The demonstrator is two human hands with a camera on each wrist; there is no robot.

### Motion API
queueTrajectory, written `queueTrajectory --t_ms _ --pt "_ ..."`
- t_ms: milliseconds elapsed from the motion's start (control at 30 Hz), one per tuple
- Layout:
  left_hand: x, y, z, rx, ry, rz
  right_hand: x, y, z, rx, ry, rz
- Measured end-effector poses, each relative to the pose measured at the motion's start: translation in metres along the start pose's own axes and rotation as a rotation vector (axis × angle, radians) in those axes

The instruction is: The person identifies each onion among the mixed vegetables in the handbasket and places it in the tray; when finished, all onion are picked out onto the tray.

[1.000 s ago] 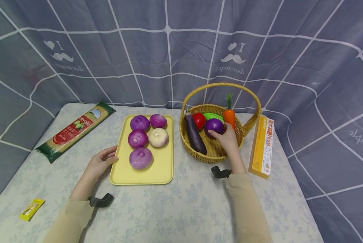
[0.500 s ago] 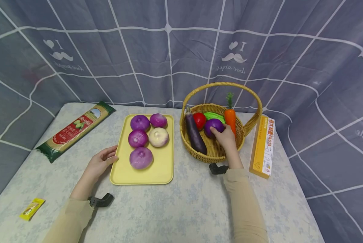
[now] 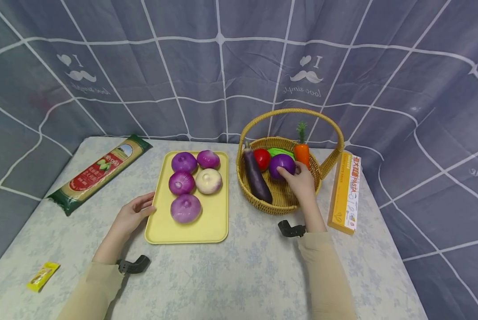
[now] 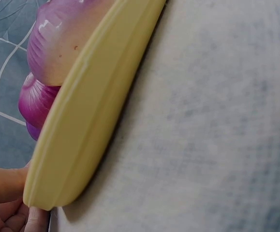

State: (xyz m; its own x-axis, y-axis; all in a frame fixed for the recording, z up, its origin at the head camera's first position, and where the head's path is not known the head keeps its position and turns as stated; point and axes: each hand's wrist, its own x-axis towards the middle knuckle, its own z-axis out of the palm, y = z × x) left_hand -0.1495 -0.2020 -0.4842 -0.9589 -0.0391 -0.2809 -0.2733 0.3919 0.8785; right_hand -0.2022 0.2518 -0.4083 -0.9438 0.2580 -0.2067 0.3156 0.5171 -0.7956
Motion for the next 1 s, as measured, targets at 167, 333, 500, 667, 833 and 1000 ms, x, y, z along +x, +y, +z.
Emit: queueTrajectory --t_ms 167,333,500,667,833,1000 --pt "-0.001 0.001 -0.001 0.001 0.003 0.004 -0.021 -0.006 -0.003 0.074 -0.028 -0.058" --pt "-0.003 0.002 0.0 0.002 0.003 0.008 -0.048 -0.015 -0.001 0.123 -0.072 -0.097" --pt "-0.001 0.001 0.0 0.012 0.0 0.014 -0.07 -0.023 0.013 0.197 -0.094 -0.16" --pt "0.001 -0.001 0.0 0.017 -0.001 0.022 -0.087 -0.029 0.037 0.323 -0.144 -0.223" --pt "0.0 0.0 0.001 0.012 0.013 -0.001 -0.098 -0.031 0.062 0.373 -0.224 -0.247" --pt "0.0 0.0 0.002 0.018 0.023 -0.002 -0.105 -0.03 0.089 0.324 -0.256 -0.239"
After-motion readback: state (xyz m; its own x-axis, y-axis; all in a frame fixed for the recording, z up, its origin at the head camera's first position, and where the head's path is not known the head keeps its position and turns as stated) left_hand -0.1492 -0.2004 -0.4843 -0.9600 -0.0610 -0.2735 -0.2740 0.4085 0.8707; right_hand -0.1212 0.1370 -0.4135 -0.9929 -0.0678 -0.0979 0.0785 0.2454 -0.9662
